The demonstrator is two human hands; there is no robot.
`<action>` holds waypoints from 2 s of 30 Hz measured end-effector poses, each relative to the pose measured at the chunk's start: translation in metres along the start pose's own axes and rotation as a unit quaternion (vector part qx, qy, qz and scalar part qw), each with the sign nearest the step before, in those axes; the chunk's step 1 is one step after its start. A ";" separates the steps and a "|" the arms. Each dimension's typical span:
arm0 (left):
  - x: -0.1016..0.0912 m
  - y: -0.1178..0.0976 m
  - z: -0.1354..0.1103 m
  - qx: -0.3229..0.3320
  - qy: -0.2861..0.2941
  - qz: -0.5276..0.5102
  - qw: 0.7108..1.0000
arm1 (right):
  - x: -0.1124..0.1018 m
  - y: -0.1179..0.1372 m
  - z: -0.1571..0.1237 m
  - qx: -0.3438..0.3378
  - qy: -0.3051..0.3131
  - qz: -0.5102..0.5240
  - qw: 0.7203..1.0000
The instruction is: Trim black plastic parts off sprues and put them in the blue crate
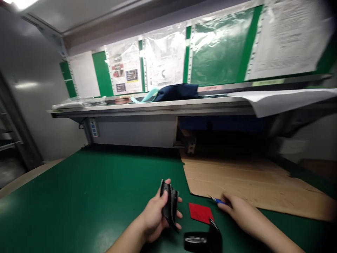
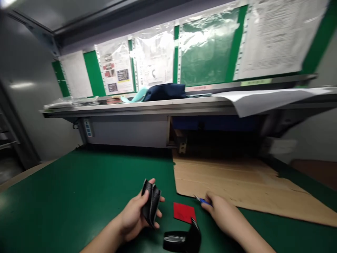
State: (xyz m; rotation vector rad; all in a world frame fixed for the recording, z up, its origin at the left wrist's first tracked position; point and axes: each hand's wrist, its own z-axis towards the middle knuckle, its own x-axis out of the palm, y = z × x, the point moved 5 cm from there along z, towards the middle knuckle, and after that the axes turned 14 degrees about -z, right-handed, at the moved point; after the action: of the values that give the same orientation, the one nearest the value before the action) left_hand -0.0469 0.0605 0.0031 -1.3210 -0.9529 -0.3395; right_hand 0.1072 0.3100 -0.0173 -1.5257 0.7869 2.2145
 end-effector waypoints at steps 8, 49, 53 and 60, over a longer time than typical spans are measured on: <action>0.009 0.003 -0.010 -0.061 0.025 0.146 0.987 | -0.041 0.093 -0.029 -0.120 -0.011 0.124 0.985; 0.019 0.014 -0.037 -0.224 0.021 0.309 0.924 | -0.038 0.149 -0.059 -0.307 -0.076 -0.116 0.942; 0.019 0.012 -0.038 -0.225 0.025 0.353 0.908 | -0.036 0.149 -0.059 -0.312 -0.072 -0.111 0.941; 0.024 0.003 -0.040 -0.203 0.002 0.423 0.883 | -0.036 0.147 -0.059 -0.319 -0.047 -0.098 0.941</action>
State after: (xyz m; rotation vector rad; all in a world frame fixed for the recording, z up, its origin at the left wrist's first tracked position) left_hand -0.0143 0.0316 0.0210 -1.9811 -0.2227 0.1526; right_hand 0.0815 0.1588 0.0367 -1.6476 -0.1453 2.4882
